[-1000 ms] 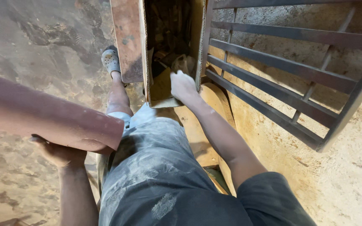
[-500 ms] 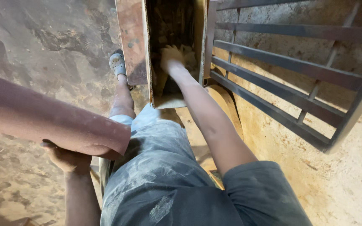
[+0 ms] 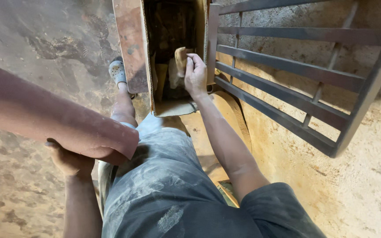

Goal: The person uses a red pneumatic blow gun to blow dust off a large paneled wooden door lying on sawhorses, working along the panels and rails while another person steadies the door. The person then walks to a corner, takes a roll of sandpaper from a box, and carries it back toward the work area.

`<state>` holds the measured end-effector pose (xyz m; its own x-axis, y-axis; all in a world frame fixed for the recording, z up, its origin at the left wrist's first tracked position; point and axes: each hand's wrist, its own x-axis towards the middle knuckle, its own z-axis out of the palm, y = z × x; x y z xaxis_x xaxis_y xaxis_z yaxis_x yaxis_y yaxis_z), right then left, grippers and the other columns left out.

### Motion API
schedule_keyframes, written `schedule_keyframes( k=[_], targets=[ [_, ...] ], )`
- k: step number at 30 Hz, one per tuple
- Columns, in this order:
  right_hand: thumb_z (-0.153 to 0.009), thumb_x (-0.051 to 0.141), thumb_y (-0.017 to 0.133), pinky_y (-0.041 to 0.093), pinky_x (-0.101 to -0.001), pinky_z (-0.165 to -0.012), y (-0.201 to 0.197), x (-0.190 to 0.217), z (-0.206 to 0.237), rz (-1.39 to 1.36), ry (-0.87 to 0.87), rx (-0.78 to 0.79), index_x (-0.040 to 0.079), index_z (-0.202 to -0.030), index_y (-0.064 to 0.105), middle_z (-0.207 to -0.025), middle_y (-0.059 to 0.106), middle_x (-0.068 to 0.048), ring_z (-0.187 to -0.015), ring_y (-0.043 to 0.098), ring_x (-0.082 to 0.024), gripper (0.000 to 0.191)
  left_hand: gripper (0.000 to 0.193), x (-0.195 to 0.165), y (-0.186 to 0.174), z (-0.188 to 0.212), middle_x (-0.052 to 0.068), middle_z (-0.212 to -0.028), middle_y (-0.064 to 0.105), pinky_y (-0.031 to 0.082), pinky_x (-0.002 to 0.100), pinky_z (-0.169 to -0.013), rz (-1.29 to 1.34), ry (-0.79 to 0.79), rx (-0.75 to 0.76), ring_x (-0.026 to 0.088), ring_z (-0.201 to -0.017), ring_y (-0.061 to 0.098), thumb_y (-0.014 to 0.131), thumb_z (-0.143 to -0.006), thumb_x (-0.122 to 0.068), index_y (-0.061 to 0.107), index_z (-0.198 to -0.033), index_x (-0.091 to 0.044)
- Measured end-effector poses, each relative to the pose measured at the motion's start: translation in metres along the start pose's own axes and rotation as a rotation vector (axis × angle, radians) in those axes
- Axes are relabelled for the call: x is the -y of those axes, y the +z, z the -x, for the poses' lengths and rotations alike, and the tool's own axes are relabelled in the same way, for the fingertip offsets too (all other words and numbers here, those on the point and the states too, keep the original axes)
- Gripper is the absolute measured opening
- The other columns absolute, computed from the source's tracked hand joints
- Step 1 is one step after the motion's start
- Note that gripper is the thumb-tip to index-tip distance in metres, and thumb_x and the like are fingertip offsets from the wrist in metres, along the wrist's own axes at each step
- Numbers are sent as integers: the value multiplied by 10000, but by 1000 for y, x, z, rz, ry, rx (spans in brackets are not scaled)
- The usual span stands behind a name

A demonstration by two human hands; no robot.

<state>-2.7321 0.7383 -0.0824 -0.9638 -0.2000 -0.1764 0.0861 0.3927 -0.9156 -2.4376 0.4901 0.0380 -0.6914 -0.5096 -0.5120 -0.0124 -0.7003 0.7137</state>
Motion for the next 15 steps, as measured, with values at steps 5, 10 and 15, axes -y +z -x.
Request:
schedule_keyframes(
  k=[5,10,15],
  targets=[
    [-1041,260,545,402,-246,-438,-4,-4,13,-663,505,94,57,-1014,629,-636,526,1,-478,482,-81,222,974,1,13,1,71,-1500,534,447,444,-1203,14,-46,1,259,-1412,522,705,-904,-725,436,-1591,-89],
    [-1024,260,728,449,-268,-531,-16,-11,17,-756,396,225,22,-1017,635,-701,535,6,-574,533,-94,256,976,10,22,3,70,-1514,533,455,452,-1197,-15,-34,-13,264,-1427,522,712,-904,-725,427,-1589,-91],
    [-1018,282,711,401,-252,-448,-20,-24,19,-554,398,139,24,-871,624,-638,558,4,-508,548,-89,309,973,17,26,1,67,-1511,532,455,447,-1199,-20,-58,-22,264,-1423,524,691,-896,-737,417,-1582,-104]
  ],
)
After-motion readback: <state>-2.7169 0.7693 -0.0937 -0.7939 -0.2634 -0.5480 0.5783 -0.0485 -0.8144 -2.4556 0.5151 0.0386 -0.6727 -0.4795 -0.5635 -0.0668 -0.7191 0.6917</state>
